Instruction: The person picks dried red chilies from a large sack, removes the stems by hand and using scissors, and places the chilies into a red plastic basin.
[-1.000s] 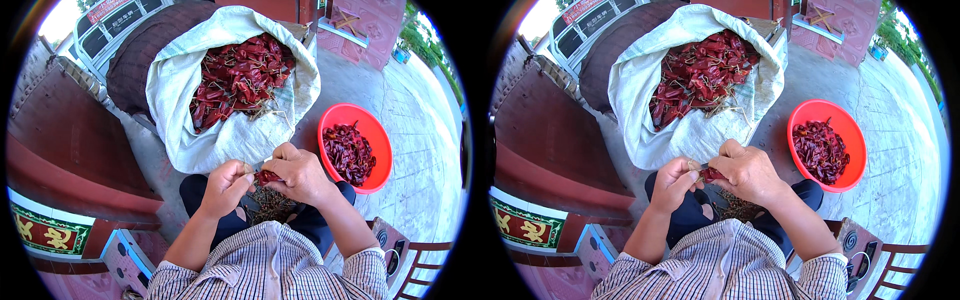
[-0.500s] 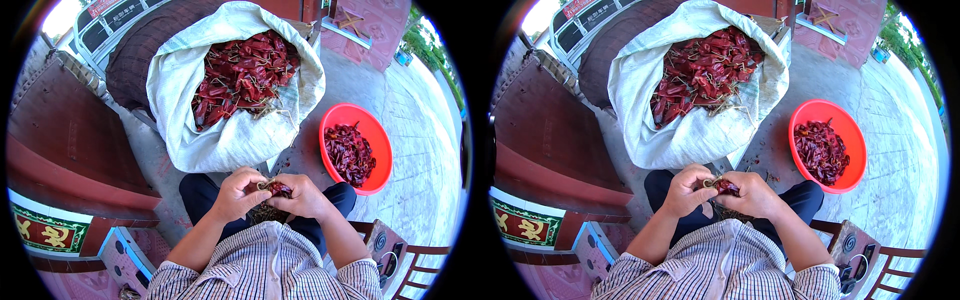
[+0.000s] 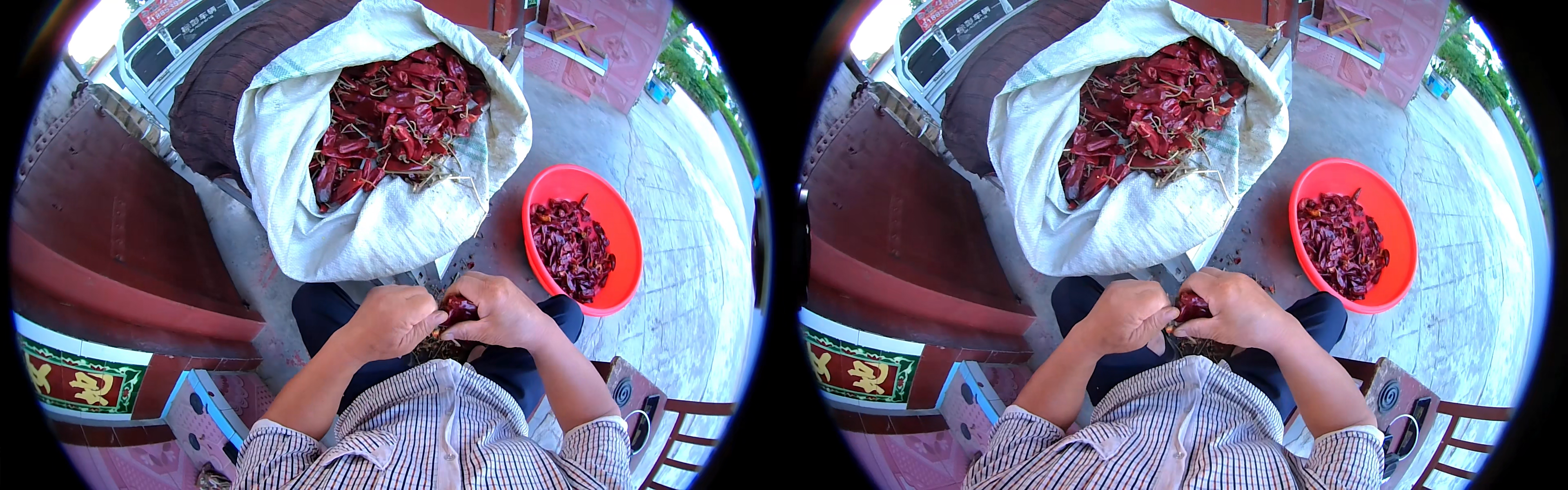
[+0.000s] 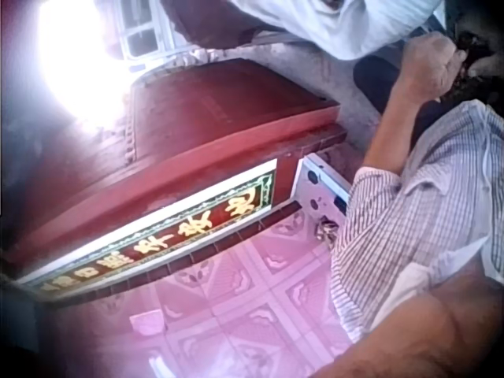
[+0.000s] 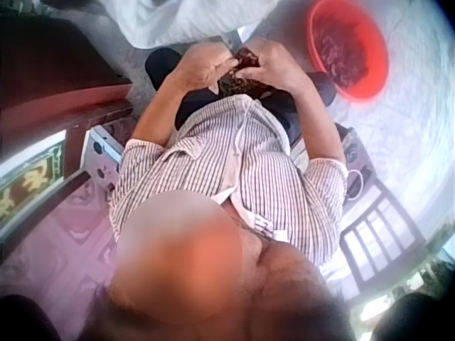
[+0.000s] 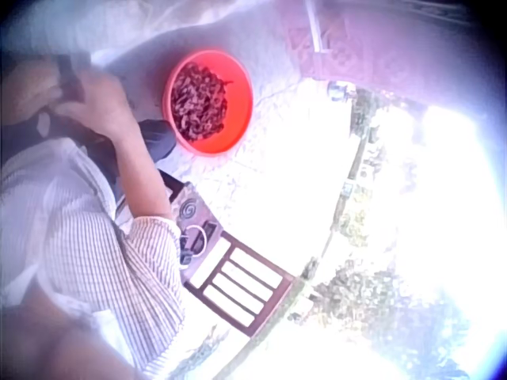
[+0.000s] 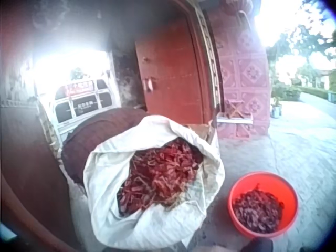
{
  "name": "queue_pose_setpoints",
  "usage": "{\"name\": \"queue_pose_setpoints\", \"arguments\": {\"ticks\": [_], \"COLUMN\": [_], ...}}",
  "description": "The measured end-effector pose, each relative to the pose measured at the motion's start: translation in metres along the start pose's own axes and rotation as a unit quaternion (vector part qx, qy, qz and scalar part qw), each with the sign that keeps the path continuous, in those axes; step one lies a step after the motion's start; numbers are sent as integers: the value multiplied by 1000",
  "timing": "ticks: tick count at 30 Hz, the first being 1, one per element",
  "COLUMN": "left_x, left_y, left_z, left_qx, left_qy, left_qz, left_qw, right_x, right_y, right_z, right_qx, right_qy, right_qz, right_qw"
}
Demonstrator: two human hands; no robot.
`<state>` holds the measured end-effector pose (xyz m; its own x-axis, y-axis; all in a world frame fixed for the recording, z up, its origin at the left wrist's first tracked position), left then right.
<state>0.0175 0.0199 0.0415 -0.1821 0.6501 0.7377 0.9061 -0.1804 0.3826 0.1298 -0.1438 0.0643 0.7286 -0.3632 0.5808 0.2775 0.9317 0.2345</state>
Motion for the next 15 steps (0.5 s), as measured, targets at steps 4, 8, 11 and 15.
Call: {"name": "queue_pose_setpoints", "arguments": {"ticks": [4,8,11,15], "left_x": [-5,-4,-11,-29], "left_y": [0,3,1,-3], "left_z": [-1,-9,-16,-16], "left_qx": [41,67,126,128], "left_qy": [-123,-302,-460,-574], "left_qz": [39,12,-15,-67], "left_qw": [991,951,879,806], "right_x": [6,6,1,-14], "right_y": [4,-1,-9,-19], "right_z": [8,6,3,-1], "right_qx": [22,-14,-66,-99], "right_qy": [-4,181,330,463], "right_qz": [68,84,53,-11], "right_qw": [997,980,940,881]}}
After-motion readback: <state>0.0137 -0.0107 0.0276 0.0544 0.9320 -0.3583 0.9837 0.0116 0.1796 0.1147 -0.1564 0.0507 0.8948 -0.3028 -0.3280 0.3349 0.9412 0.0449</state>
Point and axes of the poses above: each hand's wrist, its own y-axis towards the middle knuckle, its own x-axis out of the back of the hand, z = x × y, the point moved 3 cm from there along y, towards the middle knuckle, and after that the axes turned 4 degrees about y, right-handed, at the moved point
